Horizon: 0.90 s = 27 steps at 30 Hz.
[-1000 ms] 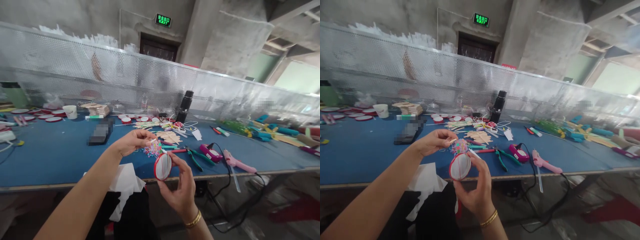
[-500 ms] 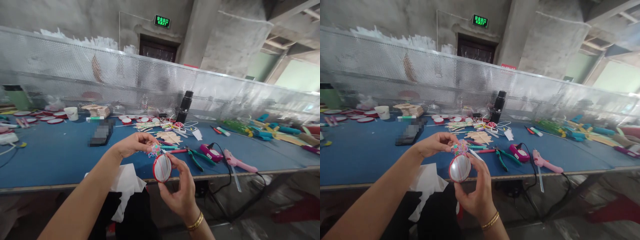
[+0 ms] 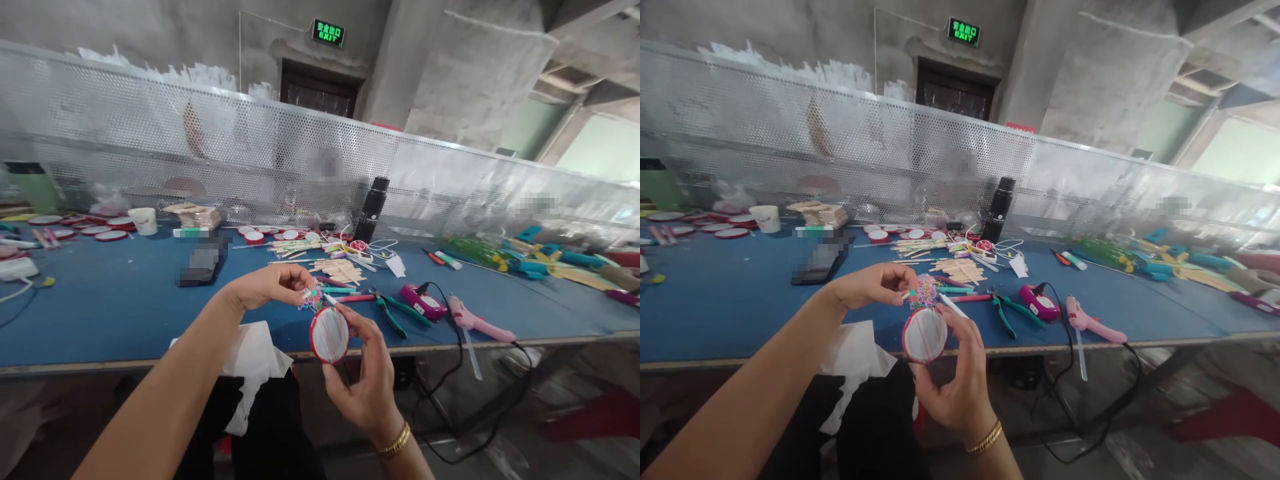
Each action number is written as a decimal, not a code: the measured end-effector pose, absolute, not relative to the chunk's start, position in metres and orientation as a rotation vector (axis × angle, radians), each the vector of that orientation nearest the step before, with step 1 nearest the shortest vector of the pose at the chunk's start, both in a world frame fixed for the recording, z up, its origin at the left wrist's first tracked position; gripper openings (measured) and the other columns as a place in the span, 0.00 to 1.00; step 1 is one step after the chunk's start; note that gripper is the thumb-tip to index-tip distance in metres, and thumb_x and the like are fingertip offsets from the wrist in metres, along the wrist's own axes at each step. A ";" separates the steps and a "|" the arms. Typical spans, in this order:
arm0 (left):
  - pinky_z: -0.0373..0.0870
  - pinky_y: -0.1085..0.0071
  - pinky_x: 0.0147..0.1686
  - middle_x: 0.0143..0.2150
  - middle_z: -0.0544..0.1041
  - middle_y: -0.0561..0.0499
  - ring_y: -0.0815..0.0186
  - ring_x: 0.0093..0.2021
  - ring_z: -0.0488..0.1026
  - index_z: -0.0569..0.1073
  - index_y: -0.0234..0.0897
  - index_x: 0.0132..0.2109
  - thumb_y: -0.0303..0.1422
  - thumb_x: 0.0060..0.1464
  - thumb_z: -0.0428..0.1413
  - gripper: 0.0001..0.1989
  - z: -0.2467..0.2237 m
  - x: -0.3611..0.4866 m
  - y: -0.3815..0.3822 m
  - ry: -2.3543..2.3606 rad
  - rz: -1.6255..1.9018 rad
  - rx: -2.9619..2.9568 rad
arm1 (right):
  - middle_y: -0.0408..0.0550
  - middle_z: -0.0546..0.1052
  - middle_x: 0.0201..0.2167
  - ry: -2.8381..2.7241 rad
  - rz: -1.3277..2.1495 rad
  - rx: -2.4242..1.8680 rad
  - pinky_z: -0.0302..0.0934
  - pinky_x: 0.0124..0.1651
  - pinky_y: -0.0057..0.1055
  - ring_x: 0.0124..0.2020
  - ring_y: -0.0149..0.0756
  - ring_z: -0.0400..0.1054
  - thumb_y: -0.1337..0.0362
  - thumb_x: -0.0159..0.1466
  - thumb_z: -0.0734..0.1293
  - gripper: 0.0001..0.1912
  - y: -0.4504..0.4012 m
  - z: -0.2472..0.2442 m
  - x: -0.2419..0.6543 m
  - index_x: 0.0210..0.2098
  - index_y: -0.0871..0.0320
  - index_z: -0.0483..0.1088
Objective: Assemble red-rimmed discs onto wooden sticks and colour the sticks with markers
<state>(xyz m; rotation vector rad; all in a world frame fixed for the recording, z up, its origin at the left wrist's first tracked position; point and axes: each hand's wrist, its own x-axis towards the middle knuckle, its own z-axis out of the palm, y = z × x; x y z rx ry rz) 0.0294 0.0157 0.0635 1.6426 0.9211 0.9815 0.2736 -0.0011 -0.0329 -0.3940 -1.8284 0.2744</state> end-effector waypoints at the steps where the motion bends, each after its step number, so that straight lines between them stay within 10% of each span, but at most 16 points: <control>1: 0.64 0.73 0.33 0.29 0.69 0.57 0.72 0.30 0.64 0.79 0.35 0.40 0.32 0.41 0.71 0.17 0.063 0.029 0.017 0.917 0.971 1.648 | 0.61 0.71 0.59 -1.833 0.276 -0.394 0.68 0.58 0.57 0.60 0.54 0.68 0.68 0.59 0.70 0.35 -0.001 -0.033 0.274 0.64 0.58 0.58; 27: 0.60 0.74 0.31 0.27 0.64 0.57 0.72 0.29 0.60 0.82 0.35 0.42 0.34 0.43 0.70 0.17 0.063 0.028 0.018 0.900 0.944 1.695 | 0.61 0.71 0.60 -1.863 0.253 -0.419 0.65 0.61 0.62 0.60 0.55 0.68 0.66 0.59 0.70 0.34 -0.004 -0.034 0.274 0.63 0.57 0.59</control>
